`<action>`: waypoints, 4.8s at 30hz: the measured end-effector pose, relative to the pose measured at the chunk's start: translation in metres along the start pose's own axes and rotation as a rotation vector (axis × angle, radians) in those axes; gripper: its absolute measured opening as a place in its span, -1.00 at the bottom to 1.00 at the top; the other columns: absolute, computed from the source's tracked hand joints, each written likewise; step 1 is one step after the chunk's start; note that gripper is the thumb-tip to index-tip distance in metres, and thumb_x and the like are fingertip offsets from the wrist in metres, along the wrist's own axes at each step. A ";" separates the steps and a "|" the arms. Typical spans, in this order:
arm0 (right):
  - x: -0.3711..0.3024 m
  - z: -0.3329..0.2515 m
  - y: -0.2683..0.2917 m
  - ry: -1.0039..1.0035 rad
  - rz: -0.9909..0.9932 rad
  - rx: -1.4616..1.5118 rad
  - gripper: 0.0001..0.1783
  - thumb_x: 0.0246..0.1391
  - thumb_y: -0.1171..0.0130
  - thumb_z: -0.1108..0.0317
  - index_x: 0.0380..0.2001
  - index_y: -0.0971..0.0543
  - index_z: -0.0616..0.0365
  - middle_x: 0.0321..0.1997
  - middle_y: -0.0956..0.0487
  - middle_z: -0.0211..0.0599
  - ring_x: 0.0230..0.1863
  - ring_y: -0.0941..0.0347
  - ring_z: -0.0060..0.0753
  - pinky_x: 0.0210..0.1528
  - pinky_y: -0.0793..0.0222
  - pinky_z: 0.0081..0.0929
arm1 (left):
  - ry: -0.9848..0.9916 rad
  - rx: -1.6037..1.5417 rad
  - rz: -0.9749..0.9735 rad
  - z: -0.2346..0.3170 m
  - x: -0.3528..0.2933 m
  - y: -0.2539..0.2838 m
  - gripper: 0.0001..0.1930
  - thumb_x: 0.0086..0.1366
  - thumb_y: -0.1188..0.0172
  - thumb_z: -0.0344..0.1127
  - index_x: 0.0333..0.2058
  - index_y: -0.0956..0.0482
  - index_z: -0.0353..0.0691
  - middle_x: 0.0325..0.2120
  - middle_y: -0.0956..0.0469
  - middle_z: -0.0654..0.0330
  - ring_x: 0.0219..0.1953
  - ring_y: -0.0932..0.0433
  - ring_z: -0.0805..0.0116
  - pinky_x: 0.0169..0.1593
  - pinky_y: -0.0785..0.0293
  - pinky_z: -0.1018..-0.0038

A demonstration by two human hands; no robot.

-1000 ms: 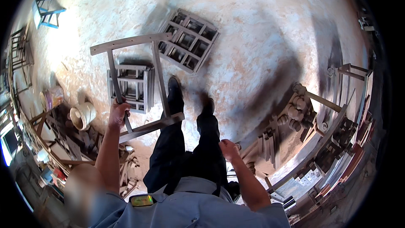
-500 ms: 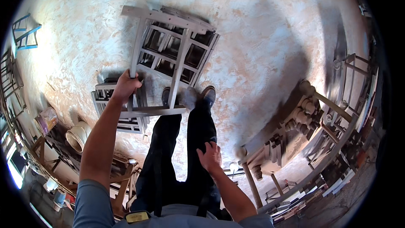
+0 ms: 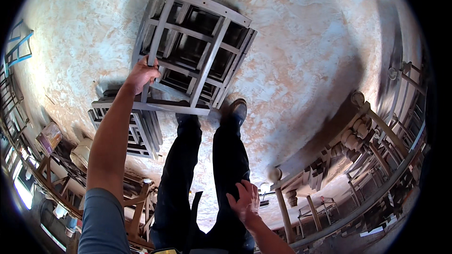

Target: The person assembles a wooden frame by hammering nails into wooden pieces. They measure the frame with a tape measure, stack completed frames, and apply glue to wooden slats before hammering them together.

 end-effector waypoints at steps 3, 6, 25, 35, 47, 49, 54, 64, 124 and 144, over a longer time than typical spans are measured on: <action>0.003 -0.002 0.003 -0.005 -0.020 -0.009 -0.48 -0.11 -0.34 0.12 -0.08 -0.56 0.15 0.10 -0.42 -0.09 0.14 -0.27 0.06 0.17 -0.25 -0.06 | -0.006 0.027 0.048 -0.009 0.015 0.012 -0.71 -0.05 -0.20 -0.54 -0.30 -0.42 -0.16 -0.55 -0.39 0.31 -0.60 -0.39 0.50 -0.54 -0.33 0.52; 0.005 -0.005 0.004 0.009 -0.032 -0.031 -0.48 -0.11 -0.34 0.12 -0.09 -0.56 0.16 0.10 -0.42 -0.09 0.14 -0.27 0.07 0.16 -0.25 -0.06 | -0.047 0.105 0.114 -0.018 0.031 0.020 -0.66 0.00 -0.21 -0.50 -0.18 -0.44 -0.22 -0.50 -0.43 0.28 -0.57 -0.42 0.50 -0.52 -0.37 0.51; 0.017 -0.017 -0.002 0.118 -0.053 -0.111 -0.54 -0.14 -0.33 0.17 -0.19 -0.59 0.25 0.05 -0.44 0.03 0.08 -0.29 0.11 0.14 -0.24 -0.04 | -0.182 0.809 0.778 0.013 0.021 0.021 -0.76 0.14 -0.10 -0.33 -0.18 -0.50 -0.15 -0.30 -0.57 0.05 -0.12 -0.49 0.00 -0.07 -0.46 0.17; 0.022 -0.019 0.004 0.197 -0.041 -0.116 -0.54 -0.17 -0.35 0.20 -0.21 -0.58 0.28 0.01 -0.46 0.06 0.06 -0.31 0.13 0.12 -0.25 -0.04 | -0.100 0.690 0.863 0.006 0.007 0.015 -0.79 0.10 -0.03 -0.44 -0.25 -0.50 -0.16 -0.26 -0.58 0.13 -0.09 -0.49 0.08 -0.09 -0.46 0.21; 0.040 -0.021 0.011 0.231 -0.092 -0.122 -0.51 -0.10 -0.34 0.18 -0.12 -0.54 0.27 0.02 -0.47 0.05 0.05 -0.36 0.09 0.12 -0.30 -0.12 | -0.166 0.653 0.783 0.006 -0.008 0.012 -0.56 0.13 -0.04 -0.44 0.04 -0.41 -0.30 -0.12 -0.53 -0.07 -0.03 -0.46 -0.05 0.04 -0.41 0.18; 0.066 -0.029 0.009 0.208 -0.159 -0.150 -0.48 -0.01 -0.31 0.17 -0.04 -0.49 0.26 -0.01 -0.49 0.05 0.03 -0.40 0.08 0.12 -0.32 -0.14 | -0.190 0.641 0.746 0.002 -0.019 0.011 -0.48 0.11 -0.10 -0.47 0.10 -0.34 -0.35 -0.04 -0.48 -0.10 0.03 -0.43 -0.06 0.12 -0.35 0.20; 0.206 -0.090 0.041 0.390 0.045 -0.068 -0.47 0.09 -0.23 0.19 0.04 -0.45 0.32 0.01 -0.50 0.11 0.07 -0.40 0.12 0.13 -0.31 -0.15 | -0.202 0.696 0.702 -0.011 -0.028 0.016 -0.47 0.16 -0.13 -0.44 0.14 -0.32 -0.35 0.00 -0.46 -0.11 0.07 -0.42 -0.04 0.16 -0.32 0.23; 0.386 -0.153 0.033 -0.138 -0.191 0.454 -0.54 0.11 -0.19 0.05 -0.21 -0.50 0.30 -0.34 -0.54 -0.25 -0.50 -0.49 -0.44 -0.49 -0.48 -0.49 | -0.241 0.695 0.650 -0.026 -0.009 0.025 -0.59 0.21 -0.07 -0.40 0.07 -0.42 -0.19 -0.15 -0.54 0.00 -0.07 -0.51 -0.01 -0.01 -0.45 0.20; 0.186 -0.353 -0.351 0.361 -0.551 0.214 -0.65 0.03 -0.23 0.26 -0.20 -0.52 0.30 -0.32 -0.61 -0.18 -0.30 -0.54 -0.35 -0.23 -0.44 -0.40 | 0.334 0.357 1.037 -0.355 -0.356 0.260 -0.61 0.22 -0.11 -0.28 0.04 -0.40 -0.11 -0.10 -0.53 -0.08 -0.11 -0.54 -0.11 -0.07 -0.48 0.08; 0.188 -0.324 -0.465 -0.128 -0.849 0.304 -0.51 0.23 -0.07 0.12 0.01 -0.36 0.35 -0.01 -0.45 -0.11 -0.10 -0.51 -0.30 -0.13 -0.52 -0.32 | 0.368 0.404 0.996 -0.439 -0.288 0.322 -0.55 0.16 -0.16 -0.42 0.07 -0.46 -0.12 0.00 -0.47 0.06 0.10 -0.40 0.01 0.14 -0.36 0.23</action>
Point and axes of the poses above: each hand's wrist, its own x-axis towards the middle knuckle, its own y-axis out of the back of the hand, z = x × y, the point moved 10 cm from there along x, towards the middle knuckle
